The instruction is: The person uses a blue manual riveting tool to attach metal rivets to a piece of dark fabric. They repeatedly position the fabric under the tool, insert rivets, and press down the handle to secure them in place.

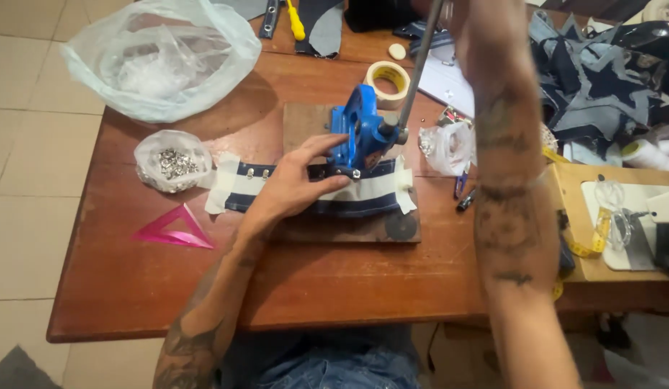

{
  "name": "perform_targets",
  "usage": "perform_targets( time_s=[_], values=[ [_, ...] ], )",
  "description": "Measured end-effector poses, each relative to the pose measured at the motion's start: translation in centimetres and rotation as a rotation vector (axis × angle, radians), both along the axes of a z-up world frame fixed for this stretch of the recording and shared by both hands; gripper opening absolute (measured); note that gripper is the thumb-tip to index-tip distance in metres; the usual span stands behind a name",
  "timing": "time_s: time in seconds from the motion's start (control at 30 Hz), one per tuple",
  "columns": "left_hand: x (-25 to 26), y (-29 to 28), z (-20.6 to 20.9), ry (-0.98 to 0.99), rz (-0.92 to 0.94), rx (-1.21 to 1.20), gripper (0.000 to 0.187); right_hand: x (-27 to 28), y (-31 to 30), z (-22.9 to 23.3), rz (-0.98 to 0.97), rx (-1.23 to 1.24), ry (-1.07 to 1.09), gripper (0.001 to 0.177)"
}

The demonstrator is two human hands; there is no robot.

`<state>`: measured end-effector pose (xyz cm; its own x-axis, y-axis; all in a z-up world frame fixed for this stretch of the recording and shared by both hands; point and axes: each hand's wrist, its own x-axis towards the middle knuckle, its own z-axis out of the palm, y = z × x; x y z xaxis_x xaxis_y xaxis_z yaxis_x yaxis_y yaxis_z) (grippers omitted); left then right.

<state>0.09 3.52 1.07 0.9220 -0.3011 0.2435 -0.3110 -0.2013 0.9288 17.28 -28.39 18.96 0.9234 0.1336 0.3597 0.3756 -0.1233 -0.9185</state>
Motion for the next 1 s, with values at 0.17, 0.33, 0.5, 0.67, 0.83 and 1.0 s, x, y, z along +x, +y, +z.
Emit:
perform_targets(
  time_s=[0.17, 0.33, 0.5, 0.67, 0.83, 1.0],
  values=[
    [0.5, 0.7, 0.9, 0.143, 0.025, 0.136, 0.048, -6.3, -0.9, -10.7, 0.142, -0.117, 0.093, 0.042],
    [-0.5, 0.0, 3.6, 0.224, 0.089, 0.184, 0.038, -13.7, 0.1, -15.4, 0.187, -0.430, 0.517, 0.025],
    [0.5, -1.4, 1.2, 0.239, 0.110, 0.099, 0.021, -15.9, 3.8, -12.3, 0.217, -0.276, 0.606, 0.010],
    [0.4, -1.5, 0.6, 0.257, 0.054, 0.025, 0.021, -16.5, 5.7, -9.6, 0.104, -0.270, 0.611, 0.016],
    [0.6, -1.9, -0.4, 0.278, 0.030, -0.141, 0.016, -16.7, 6.0, -7.9, 0.159, -0.190, 0.542, 0.016],
    [0.7, -2.2, -0.5, 0.253, 0.022, -0.183, 0.016, -17.1, 5.5, -7.4, 0.159, -0.413, 0.431, 0.015]
  ],
)
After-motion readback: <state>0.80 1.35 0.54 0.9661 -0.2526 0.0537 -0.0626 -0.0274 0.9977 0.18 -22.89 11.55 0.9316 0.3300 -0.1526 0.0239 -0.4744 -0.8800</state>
